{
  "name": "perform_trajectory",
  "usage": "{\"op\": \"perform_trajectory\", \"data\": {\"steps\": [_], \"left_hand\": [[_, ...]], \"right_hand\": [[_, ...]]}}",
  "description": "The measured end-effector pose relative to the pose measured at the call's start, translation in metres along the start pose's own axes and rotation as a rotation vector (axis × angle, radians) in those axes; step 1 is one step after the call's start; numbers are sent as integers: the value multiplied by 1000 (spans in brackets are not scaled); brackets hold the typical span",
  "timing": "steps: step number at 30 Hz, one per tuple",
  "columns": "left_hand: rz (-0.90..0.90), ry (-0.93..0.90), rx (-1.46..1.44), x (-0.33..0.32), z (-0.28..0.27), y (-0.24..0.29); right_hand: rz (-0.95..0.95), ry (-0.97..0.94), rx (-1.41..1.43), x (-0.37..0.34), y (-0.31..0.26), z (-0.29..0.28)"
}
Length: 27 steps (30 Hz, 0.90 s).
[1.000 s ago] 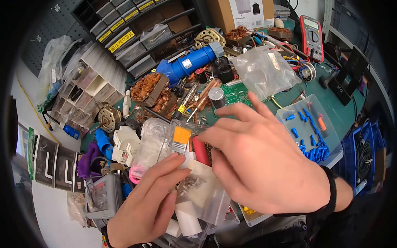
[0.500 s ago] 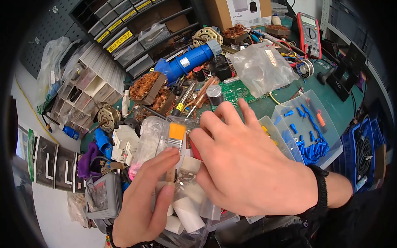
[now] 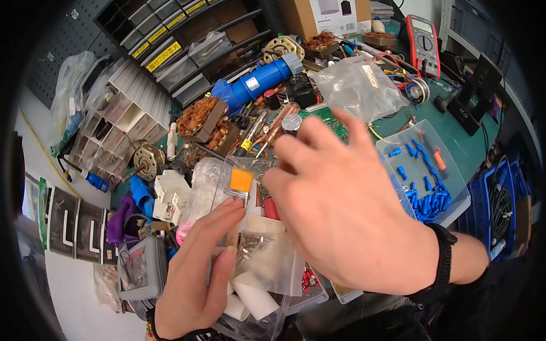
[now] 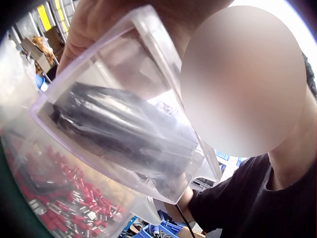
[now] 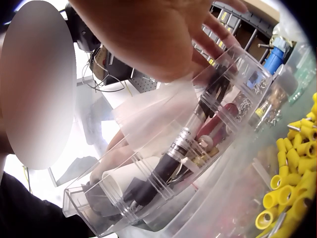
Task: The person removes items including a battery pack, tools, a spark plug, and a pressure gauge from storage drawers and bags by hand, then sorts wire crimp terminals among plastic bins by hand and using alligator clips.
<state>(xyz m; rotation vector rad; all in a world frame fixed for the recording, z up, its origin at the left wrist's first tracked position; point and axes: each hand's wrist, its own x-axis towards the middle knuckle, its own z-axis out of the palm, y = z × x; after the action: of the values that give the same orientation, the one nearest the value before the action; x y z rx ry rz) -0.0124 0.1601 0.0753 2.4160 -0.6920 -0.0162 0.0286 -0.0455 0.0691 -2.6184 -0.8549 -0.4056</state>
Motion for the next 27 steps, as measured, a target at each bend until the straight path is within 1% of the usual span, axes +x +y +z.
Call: {"op": "perform_trajectory", "data": {"steps": [1,4,8,10,14,18,20,23,24,25,26,27], "left_hand": [[-2,-1,6,-1,0,-1],[17,1,-12,-2,1,-3],[28,7,-22,-1,2,-3],[40,14,-16,-1,3,-4],[38,12,-16,-2,2,-5],[57,11,-26,-2,3,-9],[62,14,-35,-2,4,-9],[72,21,-43,-3,8,-14],[163,114,-41,-6,14,-22],[254,207,-40,-6,16,-25],[253,208,-42,-8,17,-26],[259,213,-58,-8,18,-27]], "right_hand": [[5,62,-97,1,-1,-1],[40,44,-174,0,-7,-6],[-3,27,-105,2,-10,-5],[-53,-101,-90,3,-13,-2],[-42,-130,-136,8,-13,0],[-69,-147,-155,12,-11,1],[-52,-209,-215,15,-13,-2],[-53,-169,-248,19,-13,8],[-53,-170,-248,19,-14,10],[-40,-125,-255,20,-16,11],[-28,-81,-262,22,-18,11],[-28,-83,-263,23,-18,11]]}}
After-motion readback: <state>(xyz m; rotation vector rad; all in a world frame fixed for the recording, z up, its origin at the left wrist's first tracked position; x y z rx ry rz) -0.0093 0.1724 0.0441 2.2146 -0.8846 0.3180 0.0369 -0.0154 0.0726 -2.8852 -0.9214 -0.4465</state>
